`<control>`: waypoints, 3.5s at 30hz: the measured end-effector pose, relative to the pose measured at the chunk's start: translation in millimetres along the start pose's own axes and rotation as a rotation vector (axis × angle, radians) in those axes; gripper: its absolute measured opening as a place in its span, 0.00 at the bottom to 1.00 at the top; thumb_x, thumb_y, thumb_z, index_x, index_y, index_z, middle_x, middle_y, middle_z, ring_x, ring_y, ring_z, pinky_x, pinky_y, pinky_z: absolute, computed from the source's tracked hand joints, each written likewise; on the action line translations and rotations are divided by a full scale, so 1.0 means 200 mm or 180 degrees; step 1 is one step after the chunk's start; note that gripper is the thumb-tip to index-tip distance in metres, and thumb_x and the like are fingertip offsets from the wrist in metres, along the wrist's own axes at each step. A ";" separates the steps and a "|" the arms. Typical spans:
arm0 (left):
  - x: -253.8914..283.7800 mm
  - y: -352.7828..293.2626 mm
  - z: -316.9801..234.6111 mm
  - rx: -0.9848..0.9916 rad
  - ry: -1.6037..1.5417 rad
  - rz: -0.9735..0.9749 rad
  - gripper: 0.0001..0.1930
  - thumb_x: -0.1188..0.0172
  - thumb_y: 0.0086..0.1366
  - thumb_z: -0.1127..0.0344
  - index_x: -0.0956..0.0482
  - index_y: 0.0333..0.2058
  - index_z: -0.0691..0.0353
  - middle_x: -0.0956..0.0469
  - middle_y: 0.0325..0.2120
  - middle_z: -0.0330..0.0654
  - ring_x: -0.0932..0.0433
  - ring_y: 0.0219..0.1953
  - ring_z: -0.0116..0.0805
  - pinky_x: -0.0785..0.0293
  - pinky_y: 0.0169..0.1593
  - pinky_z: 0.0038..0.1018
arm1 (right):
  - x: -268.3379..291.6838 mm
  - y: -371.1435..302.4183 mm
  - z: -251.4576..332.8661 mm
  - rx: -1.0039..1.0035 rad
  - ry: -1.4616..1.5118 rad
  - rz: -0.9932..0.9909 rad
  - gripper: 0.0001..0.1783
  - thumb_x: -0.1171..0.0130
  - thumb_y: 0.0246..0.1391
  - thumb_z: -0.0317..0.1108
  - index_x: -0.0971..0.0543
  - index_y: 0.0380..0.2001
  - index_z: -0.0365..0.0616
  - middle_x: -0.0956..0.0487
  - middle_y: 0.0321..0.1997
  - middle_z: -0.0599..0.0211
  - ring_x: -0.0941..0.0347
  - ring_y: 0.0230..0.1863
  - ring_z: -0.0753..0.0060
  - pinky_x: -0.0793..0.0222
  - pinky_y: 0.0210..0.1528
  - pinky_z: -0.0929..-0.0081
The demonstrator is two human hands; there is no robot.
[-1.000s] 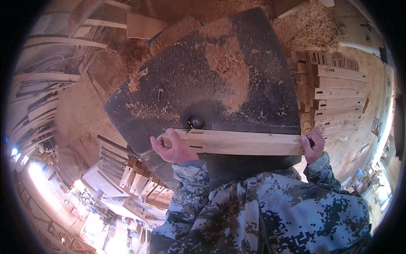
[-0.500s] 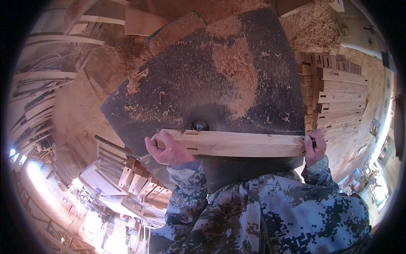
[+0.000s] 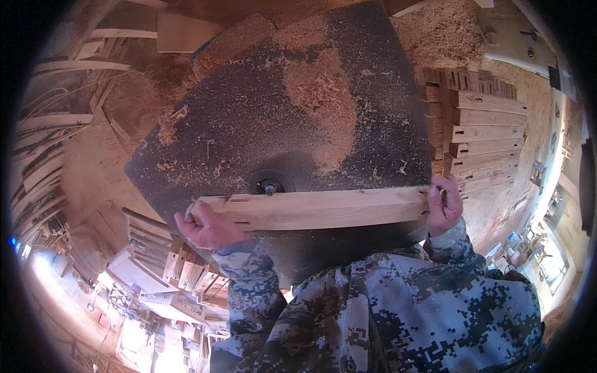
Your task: The person repeatedly picks up wooden planks from a stack, presses each plank against a rotating sanding drum to smooth its edges, and returns the plank to the stack. The cycle repeats for multiple planks throughout the clip.
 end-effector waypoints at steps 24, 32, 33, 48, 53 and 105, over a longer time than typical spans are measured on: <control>0.63 0.81 0.26 0.0387 0.0600 -0.0805 0.33 0.34 0.63 0.64 0.32 0.64 0.72 0.23 0.52 0.61 0.21 0.53 0.55 0.21 0.53 0.47 | -0.68 0.24 0.58 0.0934 0.0631 0.0183 0.22 0.53 0.65 0.15 0.30 0.61 0.38 0.26 0.43 0.55 0.27 0.40 0.63 0.29 0.46 0.70; 1.08 1.19 0.67 -0.0430 0.2268 0.0356 0.24 0.41 0.67 0.65 0.26 0.60 0.66 0.22 0.54 0.57 0.22 0.55 0.58 0.26 0.61 0.46 | -0.85 0.24 0.69 0.1145 0.0840 0.0306 0.23 0.55 0.65 0.14 0.31 0.61 0.37 0.26 0.45 0.51 0.26 0.42 0.58 0.28 0.48 0.66; 1.13 1.21 0.71 -0.0412 0.2077 0.0386 0.23 0.42 0.69 0.63 0.25 0.59 0.66 0.22 0.54 0.56 0.22 0.56 0.56 0.26 0.61 0.45 | -0.87 0.24 0.70 0.1174 0.0880 0.0328 0.23 0.55 0.65 0.14 0.31 0.61 0.37 0.25 0.46 0.51 0.25 0.42 0.57 0.27 0.48 0.66; 1.08 0.86 0.56 0.1616 0.0107 -0.0572 0.32 0.48 0.68 0.41 0.27 0.60 0.60 0.25 0.57 0.52 0.23 0.56 0.51 0.27 0.60 0.48 | -1.02 0.23 0.82 0.1300 0.0923 0.0570 0.24 0.55 0.64 0.13 0.32 0.62 0.36 0.24 0.47 0.51 0.24 0.43 0.58 0.26 0.50 0.64; 1.13 0.87 0.61 0.1774 -0.0125 -0.0562 0.33 0.47 0.70 0.42 0.29 0.63 0.60 0.26 0.59 0.52 0.26 0.60 0.52 0.28 0.62 0.48 | -1.04 0.23 0.83 0.1321 0.0933 0.0638 0.25 0.55 0.64 0.12 0.32 0.63 0.36 0.25 0.47 0.51 0.25 0.43 0.58 0.27 0.49 0.64; 1.44 -0.01 0.32 0.0640 -0.0631 0.1670 0.21 0.37 0.66 0.59 0.20 0.57 0.55 0.20 0.51 0.43 0.18 0.48 0.41 0.17 0.44 0.40 | -0.11 -0.48 0.21 -0.0864 0.4260 0.0181 0.28 0.34 0.58 0.40 0.22 0.59 0.41 0.19 0.57 0.53 0.21 0.57 0.60 0.23 0.61 0.57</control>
Point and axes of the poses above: each hand's wrist, its own y-axis towards the middle knuckle, its own x-axis out of the back of the hand, z = x × y, the point moved 6 cm from there along y, towards the middle knuckle
